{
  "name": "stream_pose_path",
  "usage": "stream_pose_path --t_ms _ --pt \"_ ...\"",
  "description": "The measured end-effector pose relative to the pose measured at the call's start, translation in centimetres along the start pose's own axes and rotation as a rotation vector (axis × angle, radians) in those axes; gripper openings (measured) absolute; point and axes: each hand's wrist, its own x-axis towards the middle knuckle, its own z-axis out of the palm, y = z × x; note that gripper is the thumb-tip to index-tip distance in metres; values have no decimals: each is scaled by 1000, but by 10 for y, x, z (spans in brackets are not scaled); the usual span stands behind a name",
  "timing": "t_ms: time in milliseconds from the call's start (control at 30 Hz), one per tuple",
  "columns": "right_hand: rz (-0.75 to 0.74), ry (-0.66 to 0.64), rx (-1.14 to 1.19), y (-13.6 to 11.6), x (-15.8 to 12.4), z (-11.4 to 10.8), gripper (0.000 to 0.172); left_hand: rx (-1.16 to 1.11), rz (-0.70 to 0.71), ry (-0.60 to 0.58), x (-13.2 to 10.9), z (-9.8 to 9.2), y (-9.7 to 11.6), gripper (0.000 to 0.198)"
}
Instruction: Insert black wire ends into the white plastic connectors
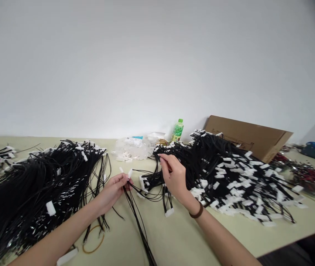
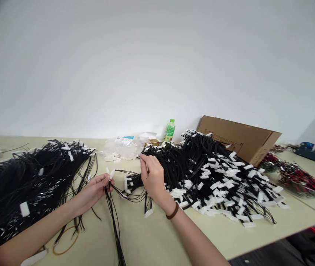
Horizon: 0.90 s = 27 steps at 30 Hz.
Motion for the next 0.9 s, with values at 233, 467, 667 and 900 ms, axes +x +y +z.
stream_pose_path --t_ms 233,467,667,900 --pt "-98 -186 -106 19 -16 9 34 0 -7 28 -1 2 2 27" --pt "47 -97 -108 28 -14 3 23 -43 -10 47 1 0 0 21" --pt "164 99 -184 29 -5 -9 26 -113 -34 94 0 -2 0 19" --pt "319 235 -185 26 2 -21 30 -144 -35 122 3 -4 -1 18"
